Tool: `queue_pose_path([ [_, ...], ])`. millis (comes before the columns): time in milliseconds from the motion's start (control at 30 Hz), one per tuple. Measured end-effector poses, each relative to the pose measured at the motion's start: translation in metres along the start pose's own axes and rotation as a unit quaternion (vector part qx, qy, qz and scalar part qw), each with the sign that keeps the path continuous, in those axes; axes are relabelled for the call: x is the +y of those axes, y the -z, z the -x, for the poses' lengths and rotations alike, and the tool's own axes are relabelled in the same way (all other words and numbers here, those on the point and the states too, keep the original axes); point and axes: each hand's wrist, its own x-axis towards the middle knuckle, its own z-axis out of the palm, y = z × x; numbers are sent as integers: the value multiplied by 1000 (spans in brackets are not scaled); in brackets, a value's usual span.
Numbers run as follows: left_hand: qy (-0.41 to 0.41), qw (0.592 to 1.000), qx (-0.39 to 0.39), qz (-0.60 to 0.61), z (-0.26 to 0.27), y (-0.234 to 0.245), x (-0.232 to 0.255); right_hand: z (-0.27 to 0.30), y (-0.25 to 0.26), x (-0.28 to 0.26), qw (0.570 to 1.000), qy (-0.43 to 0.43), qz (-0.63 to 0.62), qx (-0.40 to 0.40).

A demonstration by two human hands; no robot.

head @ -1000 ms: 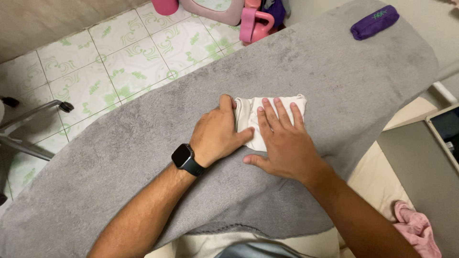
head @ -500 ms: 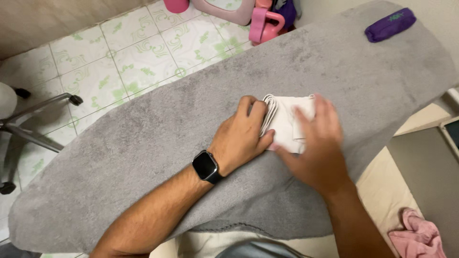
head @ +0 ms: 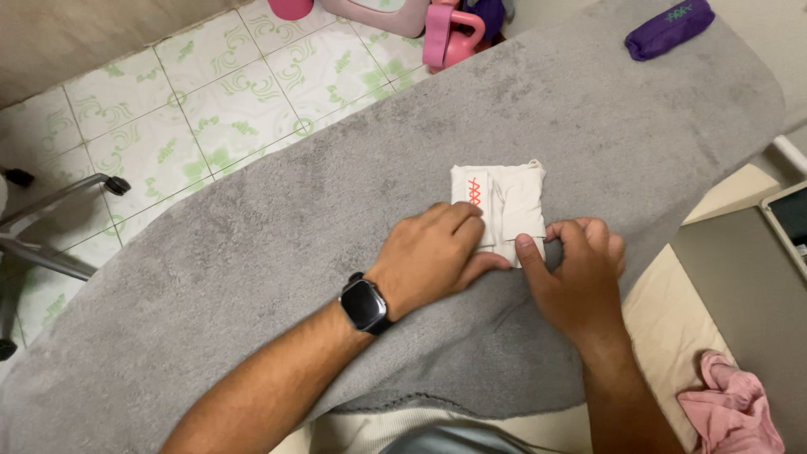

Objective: The person folds white and pink underwear on a padded surface by hand, smoothing the fabric and tucking parts together.

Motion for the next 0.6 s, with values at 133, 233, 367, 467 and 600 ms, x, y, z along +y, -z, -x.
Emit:
queue_pose_path([
  [133,-46,998,19,45,4,-6,-12,-5,-1,-6,1000,-10,-25,-11],
  [233,-37,996,-14,82,-1,-4,-17,-9,-2,-12,996,-31,-83,-14],
  [367,-44,997,-20,63,-7,4,-16,-13,2,-19,995,-37,-83,-36],
  [467,-85,996,10,37,-8,6,-13,-12,3,-22,991,-59,-121,-25],
  [600,-85,995,-35,-34,-5,2,-6,-18,6,-23,988,-21,-155,14],
])
